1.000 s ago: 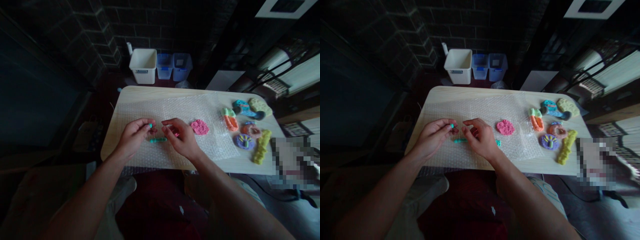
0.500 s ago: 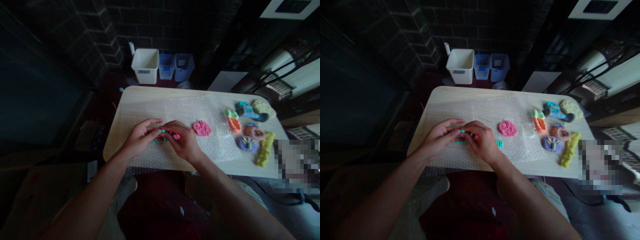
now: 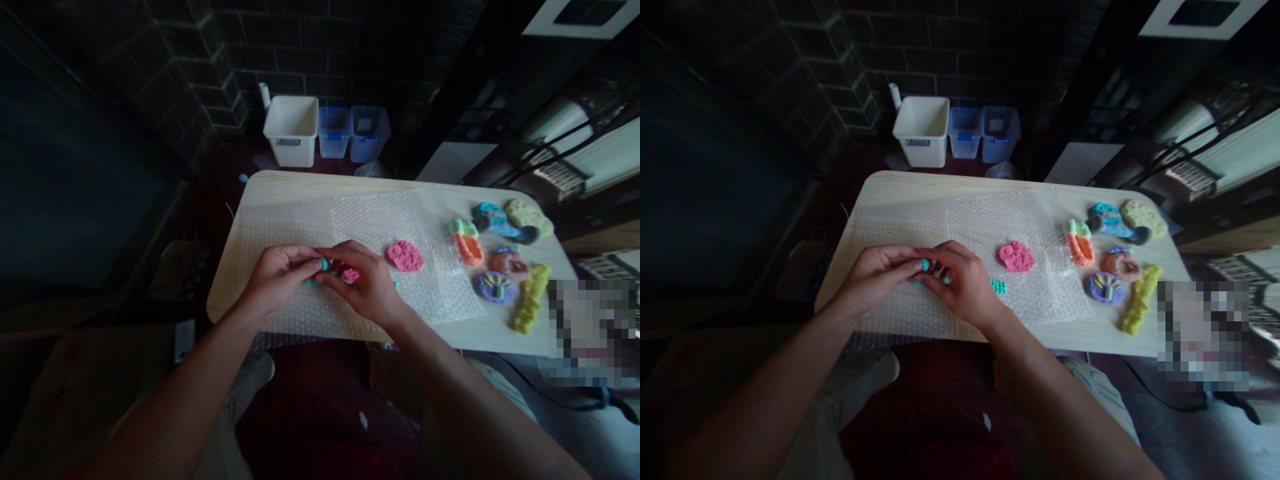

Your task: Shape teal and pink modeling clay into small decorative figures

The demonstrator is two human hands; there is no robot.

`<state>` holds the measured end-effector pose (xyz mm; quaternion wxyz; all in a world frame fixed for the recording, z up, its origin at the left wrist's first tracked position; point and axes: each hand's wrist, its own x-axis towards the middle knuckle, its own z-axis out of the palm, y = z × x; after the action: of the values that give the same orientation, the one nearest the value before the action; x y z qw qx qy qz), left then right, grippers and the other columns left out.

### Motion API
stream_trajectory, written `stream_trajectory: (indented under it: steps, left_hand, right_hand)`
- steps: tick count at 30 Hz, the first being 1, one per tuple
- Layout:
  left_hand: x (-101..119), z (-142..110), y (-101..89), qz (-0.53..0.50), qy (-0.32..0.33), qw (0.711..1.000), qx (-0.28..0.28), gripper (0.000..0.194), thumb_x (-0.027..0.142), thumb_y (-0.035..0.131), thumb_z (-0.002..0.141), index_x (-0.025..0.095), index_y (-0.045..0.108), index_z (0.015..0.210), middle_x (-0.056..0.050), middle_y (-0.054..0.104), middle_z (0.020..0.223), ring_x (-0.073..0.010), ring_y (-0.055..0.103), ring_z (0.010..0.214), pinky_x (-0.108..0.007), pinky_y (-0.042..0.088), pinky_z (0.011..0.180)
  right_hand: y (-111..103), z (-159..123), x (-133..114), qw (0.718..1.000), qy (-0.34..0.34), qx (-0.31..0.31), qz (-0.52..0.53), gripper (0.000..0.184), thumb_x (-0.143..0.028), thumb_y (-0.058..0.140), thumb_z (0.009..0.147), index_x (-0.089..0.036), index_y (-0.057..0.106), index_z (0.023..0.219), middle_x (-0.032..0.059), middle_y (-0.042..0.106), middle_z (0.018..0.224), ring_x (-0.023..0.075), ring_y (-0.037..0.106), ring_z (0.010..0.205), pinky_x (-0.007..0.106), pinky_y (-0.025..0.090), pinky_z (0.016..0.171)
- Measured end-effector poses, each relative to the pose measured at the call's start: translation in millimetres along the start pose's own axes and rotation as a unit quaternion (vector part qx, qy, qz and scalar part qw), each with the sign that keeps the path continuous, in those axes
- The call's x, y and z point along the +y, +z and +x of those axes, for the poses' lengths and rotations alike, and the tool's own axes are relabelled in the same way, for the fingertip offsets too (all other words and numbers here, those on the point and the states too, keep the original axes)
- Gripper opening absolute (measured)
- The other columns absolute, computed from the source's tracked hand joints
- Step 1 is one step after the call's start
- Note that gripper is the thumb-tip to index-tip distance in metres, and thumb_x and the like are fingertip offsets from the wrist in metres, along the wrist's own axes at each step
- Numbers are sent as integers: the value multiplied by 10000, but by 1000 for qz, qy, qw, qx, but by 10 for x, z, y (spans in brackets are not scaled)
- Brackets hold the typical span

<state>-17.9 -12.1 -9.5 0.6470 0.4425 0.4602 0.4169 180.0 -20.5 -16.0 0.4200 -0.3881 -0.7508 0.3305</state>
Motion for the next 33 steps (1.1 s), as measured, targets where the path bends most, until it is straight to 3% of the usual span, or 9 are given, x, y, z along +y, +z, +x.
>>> stream_trajectory:
  steps: [3, 6, 11, 14, 20, 23, 26, 29, 33]
  left_hand:
    - [5, 8, -31, -37, -11, 999, 3, 402, 287, 947, 752, 153, 739, 1069, -82, 828, 854, -202, 775, 737, -328, 607, 733]
    - [24, -8, -31, -68, -40, 997, -8, 465, 311, 977, 731, 151, 705, 1074, -77, 826, 814, -192, 766, 689, -337, 612, 732]
    - [44, -28, 13, -84, -44, 995, -20, 369, 306, 1000, 684, 134, 778, 924, -74, 820, 847, -183, 768, 763, -313, 602, 770]
    - [36, -17, 10, -67, -40, 997, -4, 306, 253, 987, 685, 140, 784, 884, -67, 813, 850, -170, 756, 752, -291, 585, 742]
    - [33, -17, -15, -95, -57, 994, -24, 439, 189, 904, 757, 135, 757, 1168, -89, 824, 893, -216, 787, 806, -384, 641, 829]
    - [52, -45, -12, -100, -73, 991, -42, 517, 183, 871, 797, 127, 721, 1288, -95, 824, 908, -222, 795, 820, -414, 650, 865]
    - [94, -65, -22, -121, -92, 987, -49, 621, 196, 863, 810, 151, 666, 1397, -116, 835, 996, -254, 813, 897, -451, 645, 914]
    - [142, -43, -68, -107, -57, 992, 19, 488, 253, 852, 822, 143, 708, 1275, -139, 841, 1006, -273, 820, 895, -450, 637, 907]
    - [184, 17, -167, -81, 5, 990, 119, 245, 288, 811, 806, 138, 748, 989, -118, 834, 894, -242, 797, 806, -378, 623, 807]
  right_hand:
    - [-14, 1, -25, 1000, -19, -13, 14, 239, -268, 681, 1047, -272, 826, 1237, 84, 797, 1107, 226, 747, 996, 399, 600, 898]
    - [-19, 0, -49, 999, 1, 17, 31, 156, -304, 729, 1029, -259, 849, 1119, 70, 806, 1020, 210, 752, 917, 377, 601, 832]
    - [-10, -4, -56, 998, 24, 58, 9, 140, -364, 803, 969, -228, 797, 934, 55, 775, 895, 200, 718, 817, 347, 592, 719]
    - [5, -16, -44, 999, -2, 43, -5, 121, -334, 789, 975, -232, 815, 1034, 66, 779, 954, 203, 720, 832, 355, 611, 743]
    - [38, -32, -32, 996, -72, -9, -44, 325, -221, 615, 1072, -257, 779, 1350, 112, 797, 1271, 263, 762, 1140, 446, 631, 969]
    - [53, -50, -5, 992, -79, -17, -96, 328, -207, 600, 1071, -219, 780, 1345, 123, 821, 1249, 281, 791, 1098, 458, 645, 947]
    - [38, -70, 21, 991, -34, -10, -131, 270, -221, 628, 1050, -203, 815, 1245, 121, 846, 1164, 283, 817, 1001, 451, 655, 896]
    - [-12, -64, 48, 991, 42, 55, -110, 199, -268, 668, 1029, -188, 831, 1111, 112, 853, 1004, 247, 809, 834, 400, 647, 762]
    - [-70, -10, 92, 980, 126, 133, 72, 144, -333, 834, 900, -192, 819, 925, 69, 804, 798, 193, 740, 652, 338, 588, 594]
